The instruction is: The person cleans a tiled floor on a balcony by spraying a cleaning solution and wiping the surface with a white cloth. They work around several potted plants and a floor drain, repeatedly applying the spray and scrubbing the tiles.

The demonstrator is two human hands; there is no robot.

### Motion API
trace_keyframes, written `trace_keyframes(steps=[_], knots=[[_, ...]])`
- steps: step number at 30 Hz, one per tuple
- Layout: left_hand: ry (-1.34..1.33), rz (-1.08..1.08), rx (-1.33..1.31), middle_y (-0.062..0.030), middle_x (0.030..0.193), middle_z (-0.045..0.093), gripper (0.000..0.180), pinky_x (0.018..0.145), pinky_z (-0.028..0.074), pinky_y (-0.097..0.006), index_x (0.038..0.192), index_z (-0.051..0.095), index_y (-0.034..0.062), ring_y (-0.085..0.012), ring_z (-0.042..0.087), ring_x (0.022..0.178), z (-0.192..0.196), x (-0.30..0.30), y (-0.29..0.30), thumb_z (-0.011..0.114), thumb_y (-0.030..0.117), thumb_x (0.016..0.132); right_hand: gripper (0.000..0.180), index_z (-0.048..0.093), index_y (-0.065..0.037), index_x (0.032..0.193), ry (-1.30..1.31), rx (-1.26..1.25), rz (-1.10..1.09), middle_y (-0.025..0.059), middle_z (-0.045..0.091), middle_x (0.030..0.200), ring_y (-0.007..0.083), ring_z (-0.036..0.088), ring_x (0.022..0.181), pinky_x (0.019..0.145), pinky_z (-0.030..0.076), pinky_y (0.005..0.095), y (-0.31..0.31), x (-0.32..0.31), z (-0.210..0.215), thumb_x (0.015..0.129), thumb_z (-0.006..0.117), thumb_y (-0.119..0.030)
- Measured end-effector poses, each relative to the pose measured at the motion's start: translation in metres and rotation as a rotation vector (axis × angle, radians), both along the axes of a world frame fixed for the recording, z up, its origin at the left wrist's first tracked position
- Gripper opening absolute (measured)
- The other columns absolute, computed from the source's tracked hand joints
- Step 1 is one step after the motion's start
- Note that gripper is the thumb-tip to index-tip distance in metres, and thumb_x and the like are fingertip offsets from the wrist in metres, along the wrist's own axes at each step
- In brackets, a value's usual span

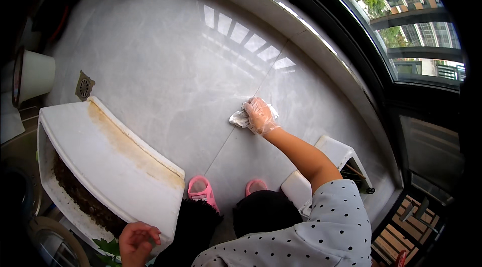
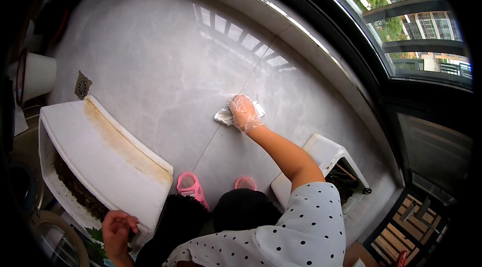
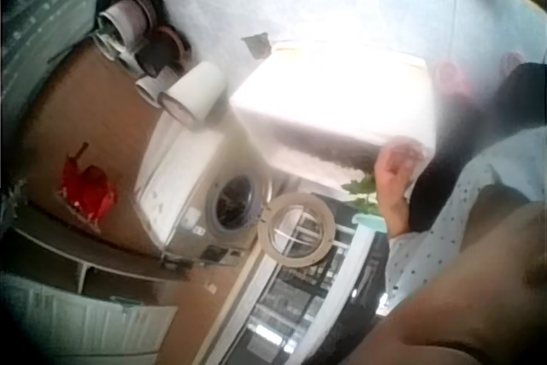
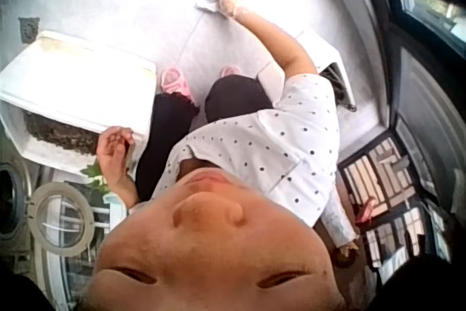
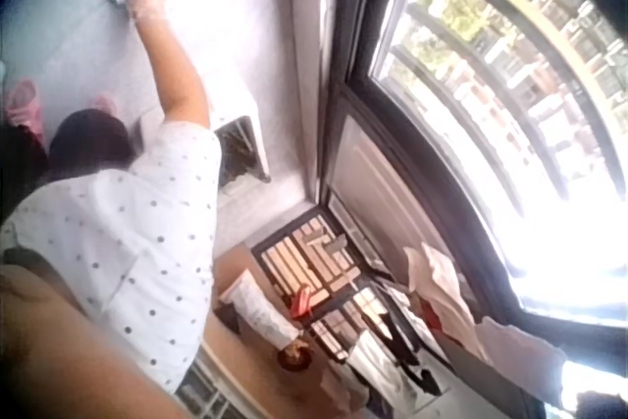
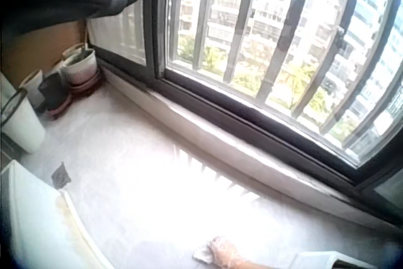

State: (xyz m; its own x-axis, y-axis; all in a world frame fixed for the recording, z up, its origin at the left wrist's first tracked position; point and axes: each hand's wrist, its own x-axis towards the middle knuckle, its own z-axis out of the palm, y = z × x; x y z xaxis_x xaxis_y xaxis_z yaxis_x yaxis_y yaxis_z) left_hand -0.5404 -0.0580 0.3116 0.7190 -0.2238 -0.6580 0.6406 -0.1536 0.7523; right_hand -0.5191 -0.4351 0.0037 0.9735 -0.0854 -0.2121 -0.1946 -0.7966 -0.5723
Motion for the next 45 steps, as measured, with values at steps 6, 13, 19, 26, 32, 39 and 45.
trace_keyframes(steps=[6,13,19,26,32,39,45], knots=[[-0.008,-0.014,-0.05,-0.0103,0.074,0.057,0.035,0.079,0.044,-0.037,0.1,0.049,-0.0012,-0.0187,0.055,0.065,0.001,0.004,-0.011,0.066,0.019,0.077,0.015,0.056,-0.004,0.09,-0.131,-0.158,0.034,0.0153,0.054,0.092,0.0326,0.052,0.088,0.075,0.044,0.0411,-0.006,0.029,-0.005,0.077,0.054,-0.01],[0.023,-0.032,-0.031,-0.0105,0.076,0.056,0.039,0.08,0.043,-0.038,0.101,0.048,-0.0014,-0.0186,0.054,0.065,-0.004,-0.001,-0.003,0.066,0.023,0.077,0.014,0.057,-0.005,0.085,0.006,0.002,-0.15,0.0151,0.054,0.089,0.033,0.054,0.082,0.068,0.046,0.0401,-0.001,0.013,-0.01,0.072,0.061,-0.009],[0.01,0.02,-0.028,-0.0099,0.075,0.056,0.039,0.08,0.044,-0.038,0.101,0.048,-0.0014,-0.0181,0.054,0.065,-0.002,-0.001,-0.01,0.066,0.024,0.078,0.007,0.054,-0.004,0.08,-0.269,0.011,-0.29,0.017,0.053,0.084,0.0331,0.054,0.078,0.066,0.045,0.041,0.014,0.013,-0.025,0.079,0.055,-0.01],[0.006,0.021,0.005,-0.01,0.073,0.055,0.031,0.08,0.043,-0.037,0.101,0.048,-0.0008,-0.018,0.054,0.065,-0.002,-0.003,-0.004,0.062,0.016,0.078,0.005,0.053,-0.003,0.075,-0.362,0.058,-0.405,0.0153,0.054,0.078,0.0342,0.054,0.072,0.064,0.044,0.0401,0.022,0.003,-0.038,0.075,0.058,-0.005],[0.013,0.025,0.009,-0.0096,0.072,0.054,0.026,0.08,0.043,-0.037,0.101,0.047,-0.0005,-0.0177,0.052,0.064,-0.003,-0.002,-0.013,0.055,0.007,0.078,0.011,0.053,-0.003,0.073,-0.249,-0.097,-0.456,0.0153,0.056,0.077,0.0339,0.055,0.071,0.06,0.045,0.0402,0.013,0.041,-0.026,0.076,0.061,-0.011],[-0.009,0.041,-0.014,-0.0093,0.075,0.055,0.031,0.08,0.042,-0.037,0.103,0.047,0.0003,-0.0175,0.052,0.065,0.002,-0.002,-0.013,0.06,0.015,0.08,0.015,0.055,-0.005,0.08,-0.17,-0.101,-0.453,0.0157,0.057,0.08,0.0355,0.056,0.074,0.063,0.046,0.0435,0.011,0.009,-0.039,0.082,0.053,-0.019],[-0.051,0.0,-0.058,-0.0095,0.075,0.055,0.033,0.081,0.043,-0.036,0.103,0.047,-0.0003,-0.0172,0.053,0.065,0.004,-0.004,-0.012,0.061,0.019,0.08,0.016,0.055,-0.004,0.079,-0.134,-0.055,-0.444,0.0176,0.056,0.08,0.037,0.056,0.074,0.064,0.046,0.0435,0.015,0.01,-0.03,0.082,0.053,-0.019]])
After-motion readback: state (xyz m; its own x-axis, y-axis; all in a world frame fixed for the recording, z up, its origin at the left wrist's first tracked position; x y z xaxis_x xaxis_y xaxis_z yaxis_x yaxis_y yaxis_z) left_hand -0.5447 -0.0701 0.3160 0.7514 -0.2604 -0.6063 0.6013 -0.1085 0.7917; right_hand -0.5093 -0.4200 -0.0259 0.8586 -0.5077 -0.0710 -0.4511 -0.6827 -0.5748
